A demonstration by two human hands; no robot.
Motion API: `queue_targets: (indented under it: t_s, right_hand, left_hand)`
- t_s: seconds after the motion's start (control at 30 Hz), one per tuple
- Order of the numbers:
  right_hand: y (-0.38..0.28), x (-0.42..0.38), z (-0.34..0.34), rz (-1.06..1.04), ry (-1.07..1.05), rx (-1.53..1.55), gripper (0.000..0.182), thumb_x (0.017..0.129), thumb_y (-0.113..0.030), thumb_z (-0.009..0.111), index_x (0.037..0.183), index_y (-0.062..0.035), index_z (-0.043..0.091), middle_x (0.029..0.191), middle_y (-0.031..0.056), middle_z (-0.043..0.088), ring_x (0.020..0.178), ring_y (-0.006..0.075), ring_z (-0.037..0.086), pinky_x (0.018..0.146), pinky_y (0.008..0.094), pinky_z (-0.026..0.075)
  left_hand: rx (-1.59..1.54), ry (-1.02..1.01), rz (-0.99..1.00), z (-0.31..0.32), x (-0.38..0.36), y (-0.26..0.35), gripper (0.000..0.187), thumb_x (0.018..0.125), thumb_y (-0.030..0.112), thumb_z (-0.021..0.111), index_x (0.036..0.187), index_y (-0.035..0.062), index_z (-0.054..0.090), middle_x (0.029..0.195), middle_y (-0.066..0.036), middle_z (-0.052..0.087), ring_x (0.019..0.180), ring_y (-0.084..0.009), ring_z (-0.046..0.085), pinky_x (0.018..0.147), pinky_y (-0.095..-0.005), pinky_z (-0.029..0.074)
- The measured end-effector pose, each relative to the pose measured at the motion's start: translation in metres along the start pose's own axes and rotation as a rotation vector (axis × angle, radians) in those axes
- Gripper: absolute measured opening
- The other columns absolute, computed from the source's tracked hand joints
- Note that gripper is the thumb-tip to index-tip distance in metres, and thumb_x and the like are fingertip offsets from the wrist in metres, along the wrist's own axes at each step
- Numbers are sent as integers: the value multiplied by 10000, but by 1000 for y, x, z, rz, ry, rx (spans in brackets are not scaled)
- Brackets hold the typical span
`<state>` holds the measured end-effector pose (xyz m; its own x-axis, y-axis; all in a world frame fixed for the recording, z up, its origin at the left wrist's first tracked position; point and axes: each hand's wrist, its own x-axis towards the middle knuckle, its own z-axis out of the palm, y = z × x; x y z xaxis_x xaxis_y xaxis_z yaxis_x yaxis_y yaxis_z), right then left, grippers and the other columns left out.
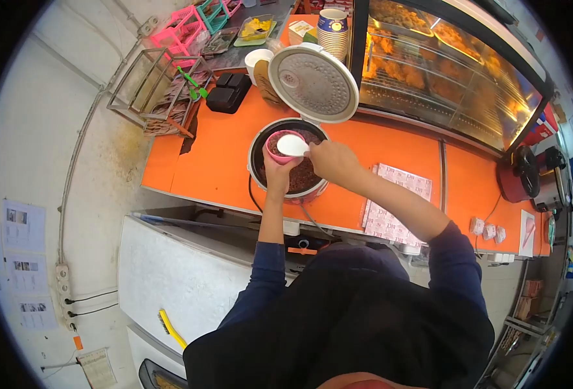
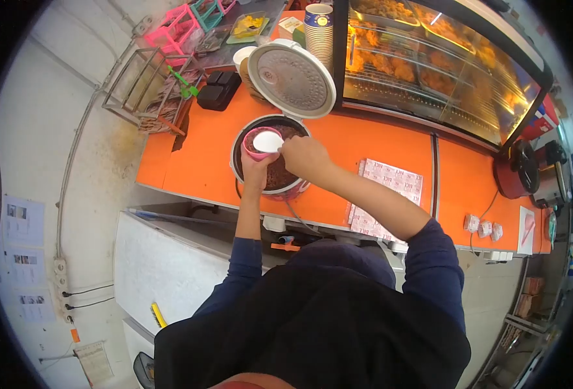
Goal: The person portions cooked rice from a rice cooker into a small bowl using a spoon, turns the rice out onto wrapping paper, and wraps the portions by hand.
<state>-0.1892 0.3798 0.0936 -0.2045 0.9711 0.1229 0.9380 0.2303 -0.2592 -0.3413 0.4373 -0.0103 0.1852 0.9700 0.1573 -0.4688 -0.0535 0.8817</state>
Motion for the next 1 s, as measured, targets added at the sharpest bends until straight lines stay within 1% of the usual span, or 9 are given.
queue_targets:
  t_s: [0.13,0.4,0.47,0.5,0.6,0.77,0.87,0.93,1.0]
  right_hand:
    - [30,18,-7,40,-297,64,185,806,-170,591,860,-45,715,777,188,673,756,343,682,659,446,548]
    - [29,27,45,-60,-169,79,253,840,-216,585,843,8,702,786,245,658,777,379,674,660,478,530]
    - [41,48,33,-42,-253,163,191,812,-117,545,854,-79,728,796,221,671,719,371,671,656,466,538]
    - [38,48,35,-43,-169,169,184,822,-133,542,826,-64,713,784,209,673,720,370,671,651,475,539]
    - [11,15,42,-158,-32,-10,192,836,-156,537,834,-45,694,736,205,662,685,366,667,614,474,537]
    - [14,21,24,-233,-17,-24,235,900,-165,484,873,-64,695,746,189,667,668,349,666,590,462,536]
    - [10,13,39,-65,-158,-29,217,868,-194,528,841,-69,704,776,152,677,738,354,669,668,457,536]
    - [22,18,14,-148,-87,111,258,899,-198,495,828,-41,687,762,178,662,695,380,644,647,466,518]
    - [37,-6,1,-5,197,370,291,926,-218,477,824,-21,664,763,221,641,689,400,630,638,472,506]
  left_hand:
    - [99,36,-77,-15,-5,-14,765,615,-148,737,1278,29,400,1214,-119,533,1124,-249,559,951,-361,491]
    - [68,-28,-103,-19,-14,-28,793,612,-151,746,1285,24,366,1202,-128,529,1115,-246,568,925,-354,514]
    - [16,-2,-151,-16,-19,-22,744,639,-147,725,1273,12,370,1186,-128,541,1096,-248,581,899,-351,531]
    - [9,-5,-206,-17,-16,-20,819,589,-119,761,1286,29,357,1204,-99,504,1138,-227,525,986,-348,441]
    - [22,-5,-259,-15,-12,-7,805,599,-125,753,1282,22,353,1175,-110,521,1098,-233,551,952,-343,466]
    - [-112,-69,-357,-18,-8,12,667,662,-137,698,1237,2,388,1202,-160,525,1090,-263,582,885,-376,541]
    - [-56,-131,-436,-34,-12,5,648,696,-142,668,1263,-7,386,1244,-174,510,1126,-293,568,906,-422,544]
    - [-273,-91,-398,-28,-18,5,690,709,-144,660,1314,-8,356,1243,-180,510,1140,-311,558,918,-446,539]
    - [-310,-78,-364,-33,-20,11,781,711,-133,677,1377,36,305,1265,-174,487,1152,-319,549,933,-472,532]
